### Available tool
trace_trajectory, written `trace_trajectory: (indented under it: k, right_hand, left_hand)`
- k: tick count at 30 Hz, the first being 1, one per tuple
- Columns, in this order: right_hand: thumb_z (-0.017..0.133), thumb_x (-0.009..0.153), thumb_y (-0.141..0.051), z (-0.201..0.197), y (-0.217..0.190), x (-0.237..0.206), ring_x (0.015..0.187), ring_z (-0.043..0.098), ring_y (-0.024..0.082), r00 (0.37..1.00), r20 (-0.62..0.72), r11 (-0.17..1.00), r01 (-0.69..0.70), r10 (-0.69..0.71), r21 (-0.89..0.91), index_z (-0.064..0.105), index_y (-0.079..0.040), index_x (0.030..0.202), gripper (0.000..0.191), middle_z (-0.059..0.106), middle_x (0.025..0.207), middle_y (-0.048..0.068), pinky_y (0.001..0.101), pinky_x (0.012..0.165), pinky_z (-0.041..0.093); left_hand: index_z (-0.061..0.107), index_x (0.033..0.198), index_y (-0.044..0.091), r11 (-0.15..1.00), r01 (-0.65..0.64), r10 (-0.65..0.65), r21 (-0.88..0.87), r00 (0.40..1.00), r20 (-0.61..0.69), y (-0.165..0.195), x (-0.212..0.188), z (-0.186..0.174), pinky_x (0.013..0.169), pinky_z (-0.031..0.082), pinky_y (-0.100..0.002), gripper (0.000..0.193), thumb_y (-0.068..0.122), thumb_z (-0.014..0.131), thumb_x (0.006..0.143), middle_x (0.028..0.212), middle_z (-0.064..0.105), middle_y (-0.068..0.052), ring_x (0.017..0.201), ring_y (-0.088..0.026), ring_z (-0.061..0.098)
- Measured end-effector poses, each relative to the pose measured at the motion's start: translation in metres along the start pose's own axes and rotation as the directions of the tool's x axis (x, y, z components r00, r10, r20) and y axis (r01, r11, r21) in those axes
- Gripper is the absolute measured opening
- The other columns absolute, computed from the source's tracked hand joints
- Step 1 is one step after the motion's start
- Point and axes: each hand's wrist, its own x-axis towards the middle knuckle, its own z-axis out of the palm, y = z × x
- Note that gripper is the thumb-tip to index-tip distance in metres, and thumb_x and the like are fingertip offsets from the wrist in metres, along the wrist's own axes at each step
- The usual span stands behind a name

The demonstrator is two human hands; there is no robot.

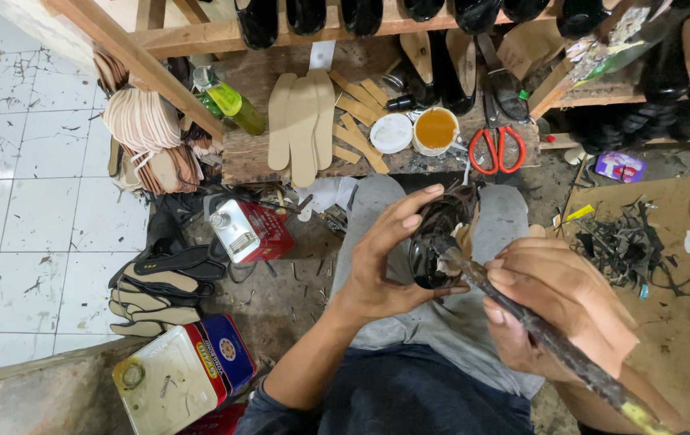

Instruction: The person dips a brush into a pot of glue and spreads the glue along the sole edge of a black shoe, then places the shoe on a wooden shelf rack. They take another shoe from the rack and continue brushing glue over its sole edge.

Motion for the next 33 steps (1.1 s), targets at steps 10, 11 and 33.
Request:
trace_trajectory:
  k: [10,11,33]
  right_hand:
    - [0.087,0.078,-0.003,-0.008,0.005,0.006,0.094,0.071,0.035,0.958,0.199,0.975,0.217,-0.205,-0.039,0.064,0.006,0.108,0.039,0.066,0.103,0.018,0.0486,0.083,0.061]
    - [0.088,0.077,-0.005,-0.008,0.005,0.006,0.094,0.071,0.035,0.955,0.216,0.976,0.215,-0.204,-0.027,0.065,0.006,0.108,0.04,0.066,0.103,0.018,0.0493,0.084,0.061]
    - [0.085,0.079,-0.008,-0.01,0.015,0.006,0.099,0.069,0.035,0.952,0.238,0.976,0.21,-0.193,-0.049,0.066,0.001,0.108,0.036,0.067,0.107,0.016,0.0491,0.089,0.059]
  left_hand:
    - [0.034,0.161,0.028,0.969,0.121,-0.12,-0.214,0.993,0.02,-0.001,-0.012,0.002,0.119,0.044,-0.042,0.106,0.009,0.096,0.078,0.157,0.048,-0.02,0.145,-0.033,0.052]
    - [0.034,0.162,0.028,0.959,0.14,-0.139,-0.249,0.99,0.022,-0.002,-0.013,0.002,0.12,0.043,-0.042,0.107,0.008,0.096,0.077,0.158,0.047,-0.02,0.144,-0.032,0.05]
    - [0.031,0.16,0.009,0.893,0.292,-0.289,-0.343,0.955,0.063,-0.003,-0.028,0.005,0.127,0.042,-0.039,0.105,0.009,0.096,0.078,0.159,0.048,-0.022,0.147,-0.029,0.052]
